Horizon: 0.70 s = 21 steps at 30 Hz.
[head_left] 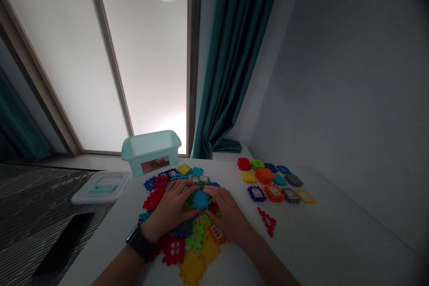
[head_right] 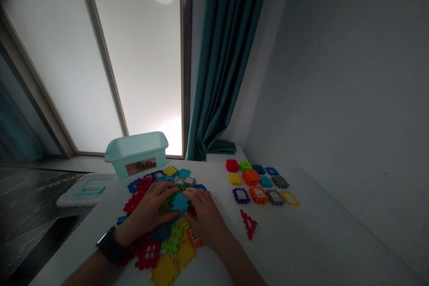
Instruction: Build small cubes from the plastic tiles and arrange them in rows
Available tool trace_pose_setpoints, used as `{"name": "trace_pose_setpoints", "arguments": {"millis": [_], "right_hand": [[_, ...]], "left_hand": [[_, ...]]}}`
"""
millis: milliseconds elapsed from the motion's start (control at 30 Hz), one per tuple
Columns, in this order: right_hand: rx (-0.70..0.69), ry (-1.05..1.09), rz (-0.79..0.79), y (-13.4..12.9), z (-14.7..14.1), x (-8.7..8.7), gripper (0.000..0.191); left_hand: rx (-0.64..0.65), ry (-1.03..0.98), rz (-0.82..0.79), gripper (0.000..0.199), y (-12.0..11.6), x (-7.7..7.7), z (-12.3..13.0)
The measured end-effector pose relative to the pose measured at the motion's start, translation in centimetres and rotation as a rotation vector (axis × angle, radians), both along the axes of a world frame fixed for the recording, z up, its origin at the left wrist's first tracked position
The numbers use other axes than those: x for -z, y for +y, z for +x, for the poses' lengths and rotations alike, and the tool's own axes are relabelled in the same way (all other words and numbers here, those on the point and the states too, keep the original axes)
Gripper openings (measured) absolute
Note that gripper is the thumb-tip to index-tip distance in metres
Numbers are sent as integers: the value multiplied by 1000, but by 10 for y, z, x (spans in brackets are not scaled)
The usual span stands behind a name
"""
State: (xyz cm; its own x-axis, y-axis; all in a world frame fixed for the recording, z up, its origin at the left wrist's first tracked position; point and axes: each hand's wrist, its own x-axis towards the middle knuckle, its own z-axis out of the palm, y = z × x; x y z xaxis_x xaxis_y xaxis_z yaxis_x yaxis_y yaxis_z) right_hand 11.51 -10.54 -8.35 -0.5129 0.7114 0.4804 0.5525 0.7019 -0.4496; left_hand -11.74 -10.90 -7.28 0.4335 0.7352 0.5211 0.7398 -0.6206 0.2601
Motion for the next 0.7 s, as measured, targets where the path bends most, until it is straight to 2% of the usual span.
{"name": "trace_pose_setpoints", "arguments": {"millis": [300, 500, 700], "right_hand": [[19, 33, -158, 3, 12, -5, 48], [-26, 35, -168, 4, 12, -3, 48], [-19, 30, -164, 9, 14, 0, 36]], "left_hand": [[16, -16, -13, 54, 0, 0, -3], [20, 2, -2, 55, 0, 3, -2], [25, 25, -5, 56, 0, 4, -1]]}}
